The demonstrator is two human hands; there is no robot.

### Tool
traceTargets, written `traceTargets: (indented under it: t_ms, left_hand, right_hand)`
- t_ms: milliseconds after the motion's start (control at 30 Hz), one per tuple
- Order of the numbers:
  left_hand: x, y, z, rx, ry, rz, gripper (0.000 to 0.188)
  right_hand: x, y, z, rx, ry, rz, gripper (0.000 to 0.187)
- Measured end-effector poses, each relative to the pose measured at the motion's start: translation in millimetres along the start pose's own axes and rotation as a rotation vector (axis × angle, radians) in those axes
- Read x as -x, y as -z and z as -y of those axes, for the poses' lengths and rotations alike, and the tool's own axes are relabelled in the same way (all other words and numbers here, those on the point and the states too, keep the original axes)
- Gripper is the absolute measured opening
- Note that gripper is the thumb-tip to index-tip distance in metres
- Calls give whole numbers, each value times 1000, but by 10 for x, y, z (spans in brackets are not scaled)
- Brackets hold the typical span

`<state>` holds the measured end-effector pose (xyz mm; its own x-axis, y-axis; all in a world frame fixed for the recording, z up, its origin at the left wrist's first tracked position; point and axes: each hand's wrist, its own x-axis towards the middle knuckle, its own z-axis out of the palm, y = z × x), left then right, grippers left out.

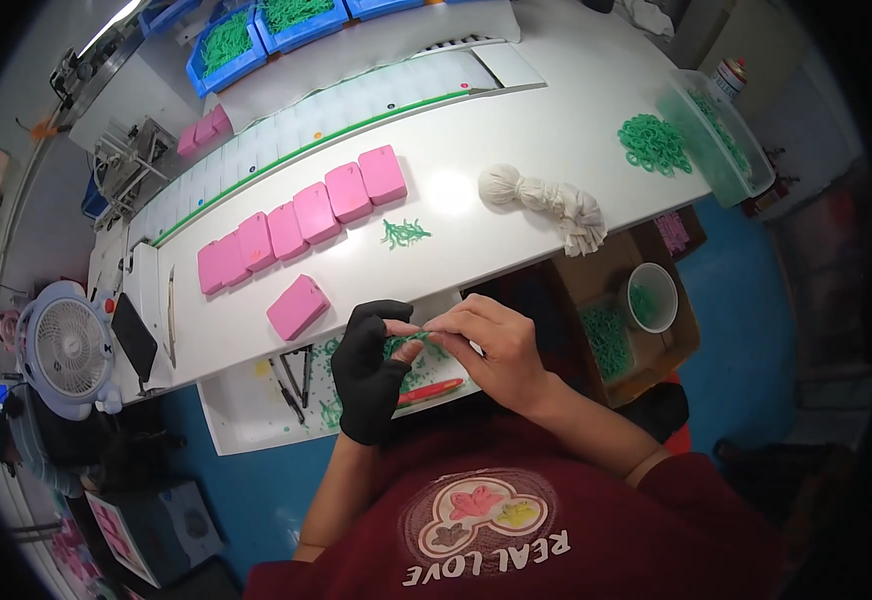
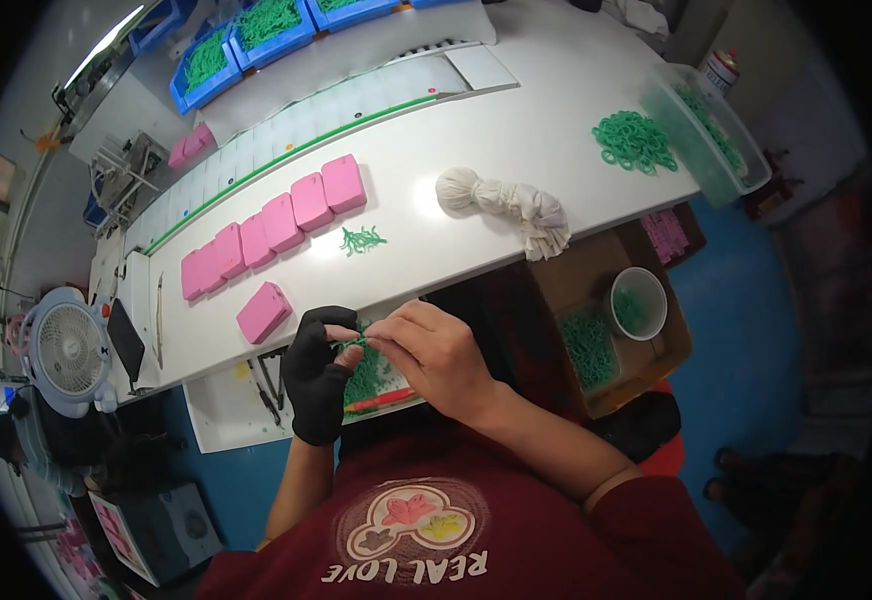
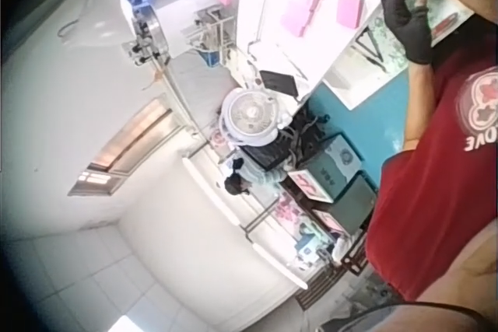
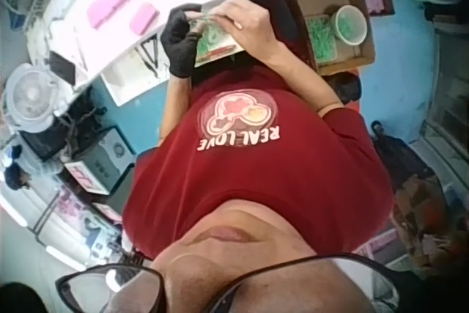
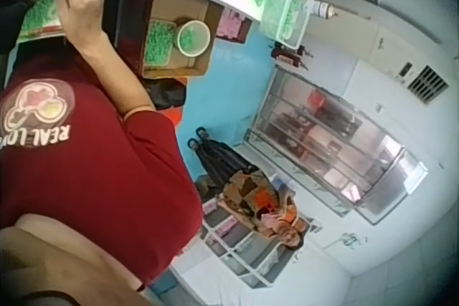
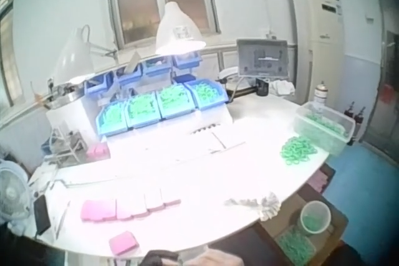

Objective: Assembling small green plastic components into pink trays using tweezers for precision.

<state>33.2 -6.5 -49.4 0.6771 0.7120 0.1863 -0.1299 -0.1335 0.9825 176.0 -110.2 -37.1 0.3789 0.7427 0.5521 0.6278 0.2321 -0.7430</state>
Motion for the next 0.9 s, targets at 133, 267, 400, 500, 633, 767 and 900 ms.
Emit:
traceTargets:
  t_ms: [133,267,400,500,633,767,900]
  left_hand:
    - [-10,-21,35,5,2,-11,17]
    - [-4,-14,76,30,5,-12,17]
    - [4,-4,40,27,29,-17,17]
    - [2,15,45,2,41,-24,16]
    - [15,29,57,0,45,-31,17]
    - [10,36,59,2,29,-27,18]
    - [2,23,34,-10,28,-32,19]
  right_hand:
    - [5,11,-10,26,21,-1,11]
    - [1,6,-15,31,28,7,11]
    - [2,-8,-29,2,0,9,10]
    - [-2,13,-38,-158,-152,53,9]
    - [17,4,-52,-205,-187,46,8]
    - [13,-1,-39,-217,-206,44,7]
    - [17,-7,-47,-259,-237,38,7]
